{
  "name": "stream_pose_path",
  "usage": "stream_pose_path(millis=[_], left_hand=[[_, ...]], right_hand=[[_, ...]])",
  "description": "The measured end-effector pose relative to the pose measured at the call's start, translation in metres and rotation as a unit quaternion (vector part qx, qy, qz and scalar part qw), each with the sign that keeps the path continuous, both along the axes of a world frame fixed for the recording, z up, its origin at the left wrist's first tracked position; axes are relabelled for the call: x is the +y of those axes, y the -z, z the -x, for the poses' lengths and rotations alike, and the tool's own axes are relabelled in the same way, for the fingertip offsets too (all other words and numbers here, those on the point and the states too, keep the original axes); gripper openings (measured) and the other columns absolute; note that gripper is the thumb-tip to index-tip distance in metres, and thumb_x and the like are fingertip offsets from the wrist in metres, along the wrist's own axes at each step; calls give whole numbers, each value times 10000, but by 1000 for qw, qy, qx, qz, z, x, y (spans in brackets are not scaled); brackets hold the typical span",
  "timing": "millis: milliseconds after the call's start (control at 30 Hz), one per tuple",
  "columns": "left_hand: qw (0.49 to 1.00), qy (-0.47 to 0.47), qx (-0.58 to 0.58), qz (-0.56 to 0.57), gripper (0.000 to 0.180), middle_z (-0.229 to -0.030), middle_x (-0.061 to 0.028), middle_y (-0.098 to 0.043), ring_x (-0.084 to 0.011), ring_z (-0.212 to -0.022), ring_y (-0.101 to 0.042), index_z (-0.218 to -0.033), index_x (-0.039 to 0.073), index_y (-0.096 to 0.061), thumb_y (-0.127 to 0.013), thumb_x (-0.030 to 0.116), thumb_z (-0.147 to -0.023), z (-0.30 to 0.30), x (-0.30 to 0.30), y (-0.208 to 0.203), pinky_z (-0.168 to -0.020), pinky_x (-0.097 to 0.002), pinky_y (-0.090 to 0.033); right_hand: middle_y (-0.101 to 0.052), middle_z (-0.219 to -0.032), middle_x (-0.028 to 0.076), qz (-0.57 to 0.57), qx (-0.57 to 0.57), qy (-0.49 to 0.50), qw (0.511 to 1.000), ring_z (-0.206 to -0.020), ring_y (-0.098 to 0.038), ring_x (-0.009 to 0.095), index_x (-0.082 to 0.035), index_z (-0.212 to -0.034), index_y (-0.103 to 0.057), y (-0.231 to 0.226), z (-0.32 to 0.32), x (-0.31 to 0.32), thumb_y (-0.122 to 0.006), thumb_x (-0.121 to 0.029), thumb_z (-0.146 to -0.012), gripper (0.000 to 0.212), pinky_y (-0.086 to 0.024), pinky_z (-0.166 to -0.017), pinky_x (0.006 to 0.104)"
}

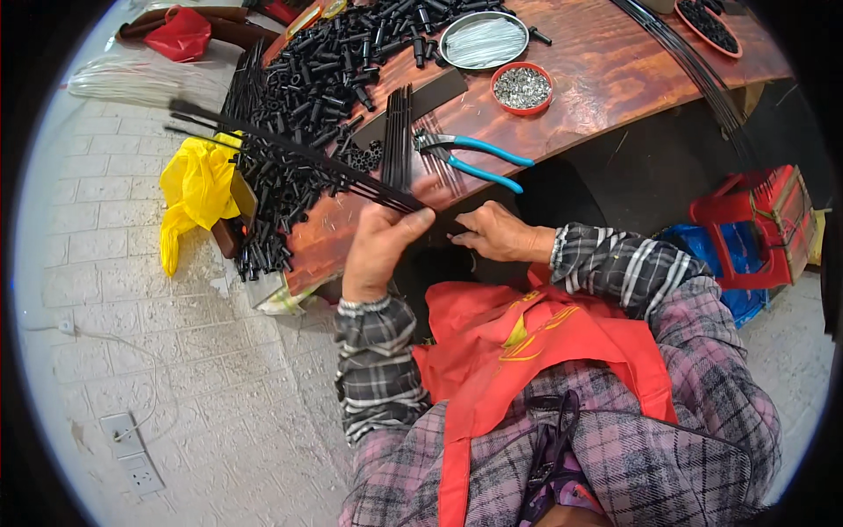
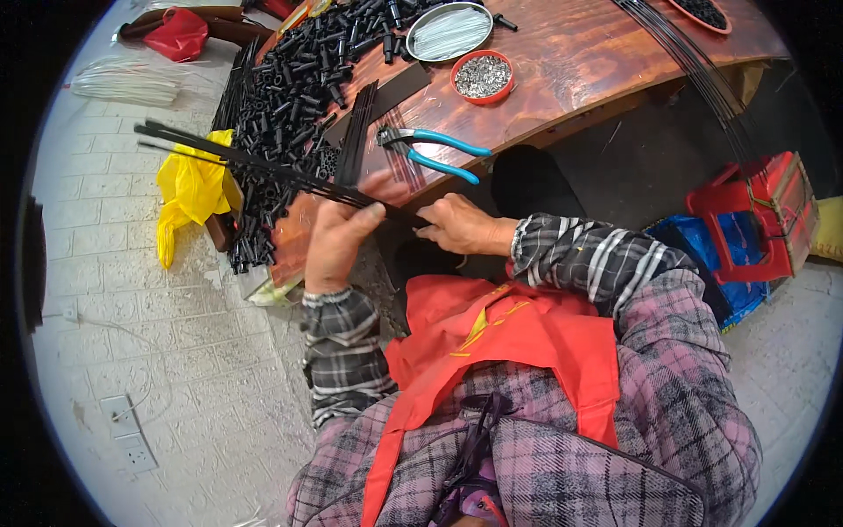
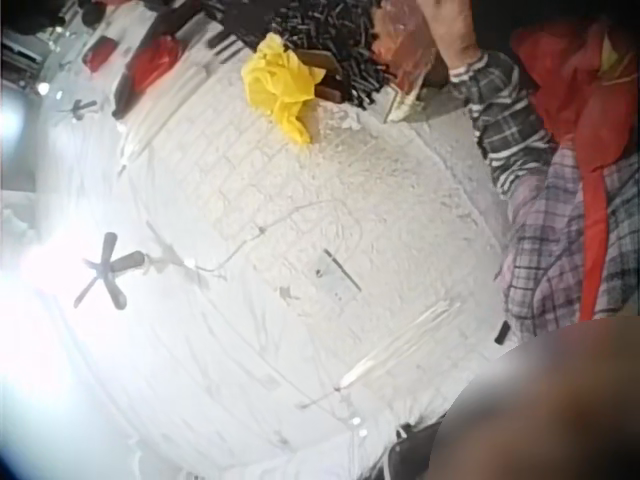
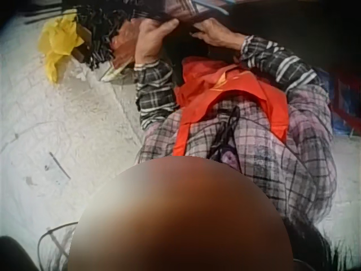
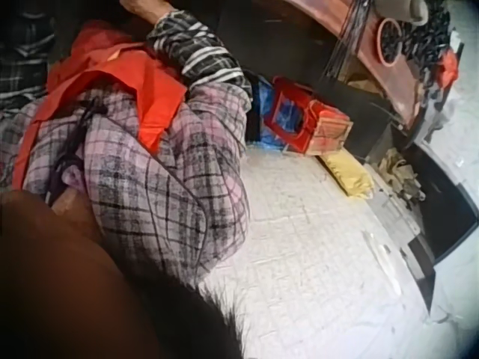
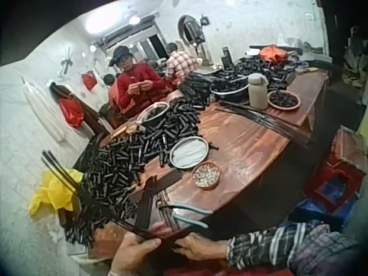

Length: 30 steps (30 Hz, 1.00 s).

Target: Bundling a set of black plastic rods or cable ties together using a small circular cap and securing them with pliers.

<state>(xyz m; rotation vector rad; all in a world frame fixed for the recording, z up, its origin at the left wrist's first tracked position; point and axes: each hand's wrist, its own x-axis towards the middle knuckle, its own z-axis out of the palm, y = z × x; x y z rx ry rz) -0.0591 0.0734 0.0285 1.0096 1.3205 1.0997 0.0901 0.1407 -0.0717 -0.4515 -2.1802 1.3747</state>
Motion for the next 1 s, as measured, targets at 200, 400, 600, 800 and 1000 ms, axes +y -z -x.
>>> stream_pose_path(millis=[200, 400, 600, 800, 1000], left_hand=[[990, -137, 13, -39, 397, -1027, -154, -565, -200, -981, -537, -1141, -62, -466, -533, 12, -757, -6, -48, -13, -876, -286, -397], [985, -67, 1, -156, 627, -1192, -222, -435, -255, -1065, -481, -1267, -46, -283, -597, 69, -737, -17, -24, -51, -889, -330, -394], [960, -67, -47, -266, 482, -1121, -243, -489, -313, -1068, -476, -1253, -62, -280, -472, 54, -826, -11, 6, -72, -963, -421, -315], [950, -58, -121, -282, 432, -1088, -250, -507, -339, -1034, -499, -1234, -66, -300, -451, 81, -857, -8, 25, -96, -887, -414, -402], [959, -46, -79, -269, 377, -961, -213, -574, -325, -912, -569, -1183, -80, -374, -466, 81, -854, -7, 16, -114, -825, -400, -456]], right_hand=[[-533, -624, 216, -45, -5, -29, 999, -671, -526, 393, 2, -760, -570, 21, -14, 7, -557, -170, -754, 172, -406, -611, 438], [-545, -671, 219, -58, 4, -40, 998, -714, -526, 391, 0, -758, -569, 50, -10, 18, -563, -224, -765, 224, -408, -621, 424], [-531, -630, 204, 23, -184, -129, 974, -641, -536, 334, 17, -713, -554, 25, -16, 33, -586, -304, -767, 328, -407, -583, 372], [-481, -495, 104, 15, -174, -126, 977, -441, -463, 148, -8, -729, -591, 15, -20, 20, -622, -271, -748, 266, -375, -444, 310], [-530, -567, 23, 118, -143, -87, 979, -461, -447, 74, -48, -888, -633, 12, -16, -2, -614, -162, -755, 176, -377, -445, 254]])
